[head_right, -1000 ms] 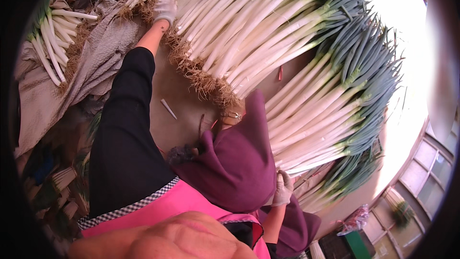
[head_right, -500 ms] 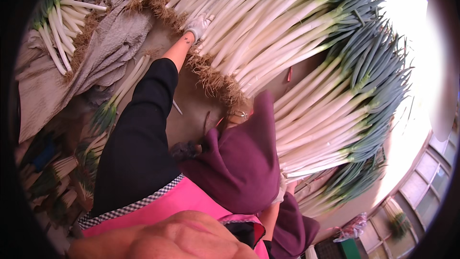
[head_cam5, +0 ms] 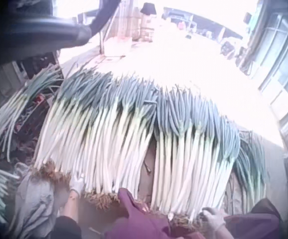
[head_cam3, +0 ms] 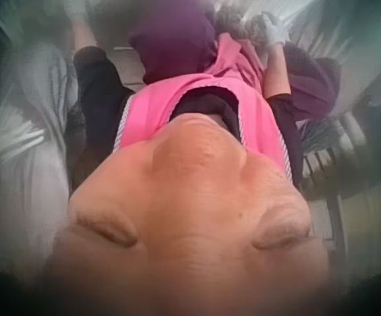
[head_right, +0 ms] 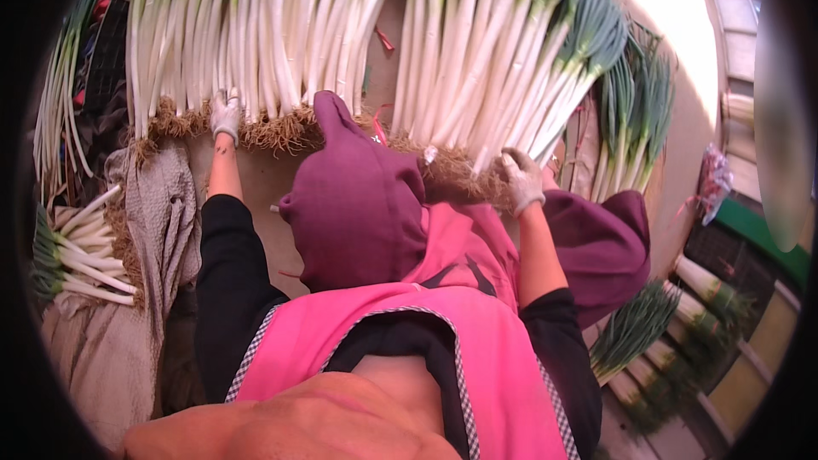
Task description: The person sits cross-legged on the floor and repeatedly gathers bunches of green onions, aligns them, and ties them with red rubber bands. The person places the tied bundles to the side and continues the process with the remaining onions.
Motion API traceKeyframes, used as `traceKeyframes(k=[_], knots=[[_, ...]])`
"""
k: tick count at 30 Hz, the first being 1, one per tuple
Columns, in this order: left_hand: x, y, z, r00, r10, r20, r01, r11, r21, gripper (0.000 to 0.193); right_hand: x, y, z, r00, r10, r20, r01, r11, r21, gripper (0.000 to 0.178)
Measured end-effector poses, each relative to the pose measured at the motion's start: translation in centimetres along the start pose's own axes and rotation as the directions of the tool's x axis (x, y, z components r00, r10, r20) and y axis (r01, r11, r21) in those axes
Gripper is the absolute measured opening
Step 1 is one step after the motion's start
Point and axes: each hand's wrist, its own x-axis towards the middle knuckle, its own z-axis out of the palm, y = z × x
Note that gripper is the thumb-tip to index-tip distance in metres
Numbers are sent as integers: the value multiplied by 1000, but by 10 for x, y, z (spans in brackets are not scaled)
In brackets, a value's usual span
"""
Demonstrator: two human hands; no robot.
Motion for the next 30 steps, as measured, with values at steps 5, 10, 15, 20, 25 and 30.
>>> traceKeyframes(k=[5,10,15,20,25,30], knots=[[-53,13,-39,991,65,-119,-132,663,-737,42,3,-6,26,997,-27,-71,35,994,106,29],[-135,117,-152,969,212,-127,-206,412,-888,24,17,-26,89,949,-211,-235,84,885,-457,74],[-241,255,-230,793,574,-203,-313,98,-945,32,45,-41,116,882,-397,-254,89,670,-737,69],[-300,354,-155,560,828,23,-87,86,-992,28,45,-24,73,980,-4,-198,81,920,383,19],[-305,347,43,334,804,491,45,507,-861,38,-76,-74,1,962,-108,249,-89,741,666,14],[-383,426,19,297,664,686,427,550,-717,23,-160,-37,-49,777,-286,561,-357,534,767,17]])
